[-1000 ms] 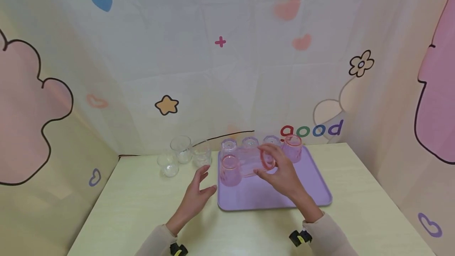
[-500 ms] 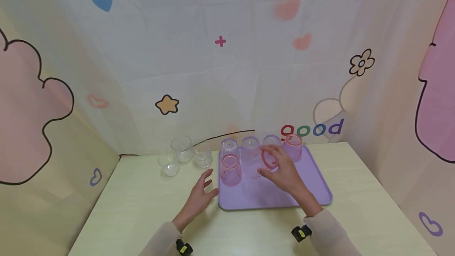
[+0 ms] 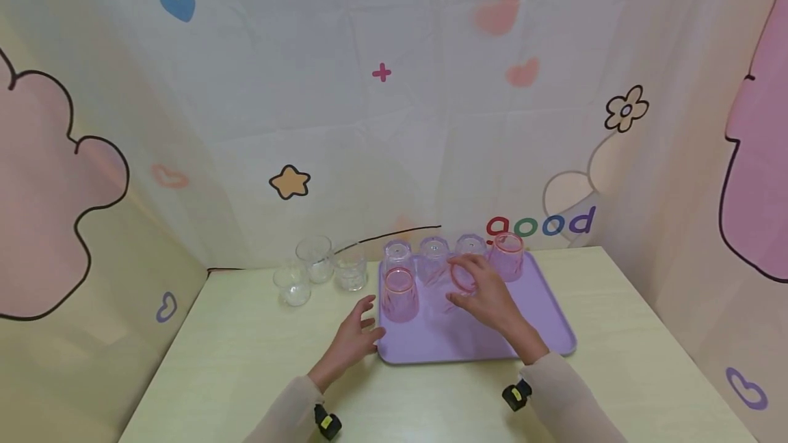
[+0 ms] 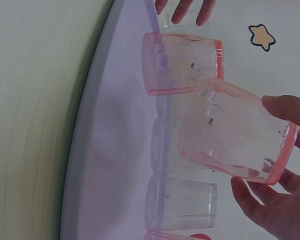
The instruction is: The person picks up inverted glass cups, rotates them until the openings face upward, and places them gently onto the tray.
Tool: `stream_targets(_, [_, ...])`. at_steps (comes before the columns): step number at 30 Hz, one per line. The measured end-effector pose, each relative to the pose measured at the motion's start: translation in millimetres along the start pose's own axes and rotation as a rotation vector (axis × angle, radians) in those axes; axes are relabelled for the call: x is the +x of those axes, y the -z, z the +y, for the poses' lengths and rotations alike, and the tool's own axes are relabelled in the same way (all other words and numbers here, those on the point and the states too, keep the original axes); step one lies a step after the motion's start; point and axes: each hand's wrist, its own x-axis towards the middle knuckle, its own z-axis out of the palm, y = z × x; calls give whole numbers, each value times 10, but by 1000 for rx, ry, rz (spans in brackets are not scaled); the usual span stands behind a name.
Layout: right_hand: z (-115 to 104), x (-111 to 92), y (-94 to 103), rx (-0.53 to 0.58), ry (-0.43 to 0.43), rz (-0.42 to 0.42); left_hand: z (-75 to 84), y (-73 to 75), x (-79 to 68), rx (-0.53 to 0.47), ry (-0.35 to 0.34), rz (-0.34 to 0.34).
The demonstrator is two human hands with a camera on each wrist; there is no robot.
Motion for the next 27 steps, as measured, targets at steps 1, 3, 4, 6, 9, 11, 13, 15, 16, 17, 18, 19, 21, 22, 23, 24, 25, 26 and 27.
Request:
stream_targets(1, [10,8,-13,-7,1,-3,2,-2,12,-2,10,0])
stream_targets(3, [29,25,-38,-15,2,-11,6,-2,40,4,25,4])
stream_targets(4, [42,33,-51,-21,0,-15,9,-3,55,2,38,3])
stream_targets(6, [65,49,-80,-30,0,-20,11,-3,86,-7,66,-4])
stream_targets(9, [98,75,-129,-31,-3,-26,8,-2,132,-25,108,-18])
stream_targets(11, [116,89,-164,-35,-5,-30,-1,-2,158,-23,128,-24])
stream_targets(13, [130,98,-199,-41,-11,-36,-14,-3,179,-16,141,-27])
stream_targets(15, [143,107,-235,-49,-17,-45,-33,-6,196,-10,147,-28])
stream_targets(16, [146,113,-248,-54,-15,-47,-41,-7,204,-9,151,-28])
stream_targets(17, [153,117,-264,-57,-18,-50,-52,-9,213,-9,153,-28])
stream_targets(18, [160,123,-277,-62,-17,-52,-60,-10,221,-11,152,-28])
stream_targets(19, [166,129,-290,-66,-15,-53,-70,-13,228,-14,153,-26])
stream_targets(21, [178,137,-314,-76,-14,-57,-86,-18,241,-21,157,-25])
stream_targets(22, [180,140,-323,-79,-11,-57,-95,-20,247,-24,158,-25])
stream_targets(23, [188,140,-333,-85,-9,-57,-102,-23,252,-26,159,-26])
stream_targets(24, [188,140,-338,-87,-5,-57,-107,-24,255,-27,159,-28])
stream_targets(25, [189,141,-346,-89,-5,-56,-111,-27,257,-26,162,-30])
stream_targets(26, [191,142,-355,-93,-2,-54,-112,-27,259,-20,160,-32])
stream_targets(27, [190,145,-362,-93,-1,-53,-114,-27,262,-13,158,-32])
